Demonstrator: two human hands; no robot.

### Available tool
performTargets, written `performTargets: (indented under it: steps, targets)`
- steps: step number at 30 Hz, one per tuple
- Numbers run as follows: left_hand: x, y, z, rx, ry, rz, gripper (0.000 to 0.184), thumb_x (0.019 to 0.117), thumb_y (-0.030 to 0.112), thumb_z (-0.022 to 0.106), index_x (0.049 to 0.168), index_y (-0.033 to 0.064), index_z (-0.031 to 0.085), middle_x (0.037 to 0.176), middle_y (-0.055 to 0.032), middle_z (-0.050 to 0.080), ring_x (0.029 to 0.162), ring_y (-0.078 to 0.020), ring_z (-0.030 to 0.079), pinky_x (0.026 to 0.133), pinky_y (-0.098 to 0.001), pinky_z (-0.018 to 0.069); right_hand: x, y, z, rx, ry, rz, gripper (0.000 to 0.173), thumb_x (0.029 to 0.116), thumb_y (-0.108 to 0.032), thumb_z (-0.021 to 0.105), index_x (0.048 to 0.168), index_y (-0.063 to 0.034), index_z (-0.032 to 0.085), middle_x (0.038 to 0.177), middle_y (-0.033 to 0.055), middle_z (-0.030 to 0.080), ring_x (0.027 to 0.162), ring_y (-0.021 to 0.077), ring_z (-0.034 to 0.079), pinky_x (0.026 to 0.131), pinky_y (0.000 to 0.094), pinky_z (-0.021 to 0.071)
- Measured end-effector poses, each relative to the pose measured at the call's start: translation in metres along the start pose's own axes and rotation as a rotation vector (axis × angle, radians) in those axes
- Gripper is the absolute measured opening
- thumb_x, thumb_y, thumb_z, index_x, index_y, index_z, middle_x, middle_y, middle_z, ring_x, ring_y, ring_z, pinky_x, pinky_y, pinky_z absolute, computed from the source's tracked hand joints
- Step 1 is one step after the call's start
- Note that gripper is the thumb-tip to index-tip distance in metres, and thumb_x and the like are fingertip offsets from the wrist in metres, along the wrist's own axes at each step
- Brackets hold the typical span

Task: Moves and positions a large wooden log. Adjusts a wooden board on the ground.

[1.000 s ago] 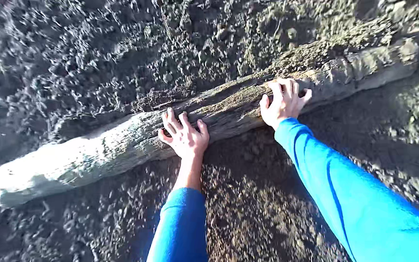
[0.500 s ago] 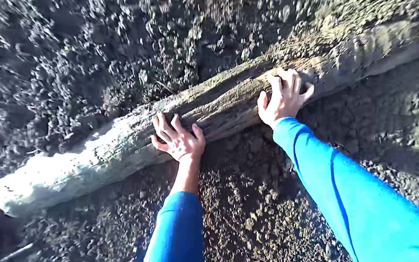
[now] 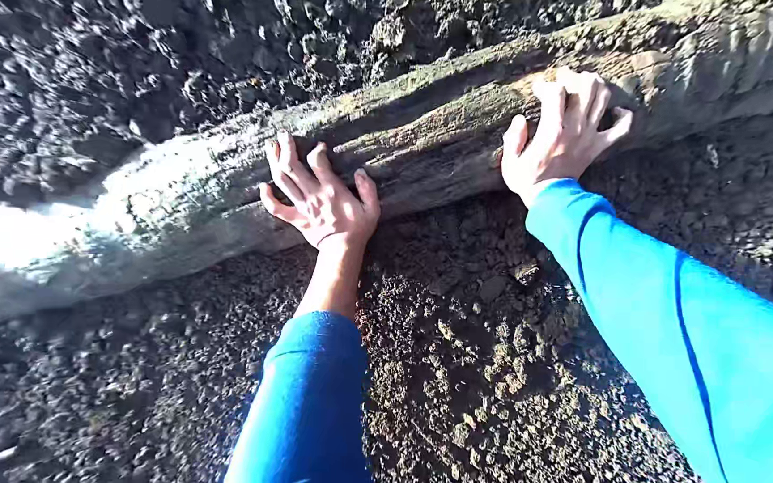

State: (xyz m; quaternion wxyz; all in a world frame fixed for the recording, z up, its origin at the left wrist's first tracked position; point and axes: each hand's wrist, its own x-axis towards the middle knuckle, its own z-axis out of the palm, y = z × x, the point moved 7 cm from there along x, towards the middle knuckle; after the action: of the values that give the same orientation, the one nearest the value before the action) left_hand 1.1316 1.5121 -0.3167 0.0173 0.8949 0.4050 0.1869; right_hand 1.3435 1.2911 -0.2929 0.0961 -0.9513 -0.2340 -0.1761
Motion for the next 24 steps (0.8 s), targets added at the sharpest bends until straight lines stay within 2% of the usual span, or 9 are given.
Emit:
performTargets:
  steps: [4, 9, 17, 20, 21, 22, 24]
  targets:
    - [0.052, 0.005, 0.019, -0.026, 0.012, 0.05, 0.06, 0.0924, 0.056, 0.039, 0.132, 0.0163, 0.062, 0.158, -0.0173, 0.043, 0.15, -0.0381, 0.033, 0.114, -0.0662, 0.0207, 0.033, -0.008, 0.015, -0.026, 0.015, 0.053, 0.048, 0.0925, -0.049, 0.052, 0.129, -0.022, 0.069, 0.139, 0.0093, 0.063, 0.137, 0.0369, 0.052, 0.105, 0.0737, 0.0296]
    - [0.132, 0.014, 0.053, -0.046, -0.004, 0.086, 0.061, 0.0917, 0.056, 0.038, 0.132, 0.0166, 0.062, 0.159, -0.0145, 0.043, 0.151, -0.0357, 0.033, 0.115, -0.065, 0.021, 0.097, -0.022, 0.047, -0.056, -0.019, 0.098, 0.05, 0.0931, -0.052, 0.05, 0.13, -0.0229, 0.068, 0.14, 0.0085, 0.062, 0.136, 0.0365, 0.051, 0.104, 0.0739, 0.0304]
    - [0.217, 0.019, 0.089, 0.017, -0.007, -0.028, 0.061, 0.091, 0.056, 0.041, 0.133, 0.0174, 0.062, 0.158, -0.0165, 0.044, 0.151, -0.0363, 0.033, 0.115, -0.0632, 0.0211, 0.216, -0.054, 0.103, 0.034, -0.062, -0.039, 0.049, 0.0922, -0.047, 0.051, 0.128, -0.0184, 0.069, 0.14, 0.0116, 0.062, 0.134, 0.039, 0.053, 0.105, 0.0744, 0.0293]
    - [0.251, 0.022, 0.105, 0.01, -0.037, -0.006, 0.062, 0.0911, 0.056, 0.042, 0.135, 0.0155, 0.06, 0.159, -0.0187, 0.041, 0.151, -0.0394, 0.031, 0.115, -0.0655, 0.0198, 0.253, -0.062, 0.122, 0.035, -0.037, -0.039, 0.048, 0.0912, -0.047, 0.053, 0.126, -0.0178, 0.07, 0.138, 0.0121, 0.063, 0.133, 0.0399, 0.054, 0.104, 0.0756, 0.0294]
    - [0.268, 0.021, 0.111, 0.002, -0.084, 0.017, 0.064, 0.0931, 0.056, 0.04, 0.138, 0.0143, 0.057, 0.162, -0.0196, 0.036, 0.152, -0.0402, 0.027, 0.116, -0.0669, 0.0178, 0.266, -0.067, 0.129, 0.026, -0.02, -0.031, 0.047, 0.0907, -0.047, 0.053, 0.124, -0.0181, 0.07, 0.135, 0.0116, 0.064, 0.131, 0.0392, 0.055, 0.103, 0.0751, 0.0301]
    - [0.292, 0.021, 0.118, -0.002, -0.075, 0.019, 0.064, 0.0917, 0.058, 0.04, 0.135, 0.0154, 0.059, 0.16, -0.0183, 0.04, 0.151, -0.0392, 0.031, 0.115, -0.0664, 0.0189, 0.279, -0.073, 0.135, 0.016, -0.02, -0.011, 0.047, 0.0906, -0.047, 0.054, 0.124, -0.0184, 0.071, 0.134, 0.011, 0.065, 0.131, 0.0381, 0.055, 0.103, 0.075, 0.0301]
    - [0.345, 0.021, 0.139, -0.019, -0.105, 0.035, 0.064, 0.092, 0.06, 0.038, 0.134, 0.0168, 0.06, 0.161, -0.014, 0.04, 0.152, -0.0368, 0.03, 0.115, -0.0662, 0.0186, 0.307, -0.085, 0.149, -0.012, -0.033, 0.046, 0.048, 0.0905, -0.049, 0.054, 0.125, -0.0205, 0.07, 0.136, 0.0097, 0.064, 0.133, 0.0364, 0.054, 0.105, 0.0755, 0.0292]
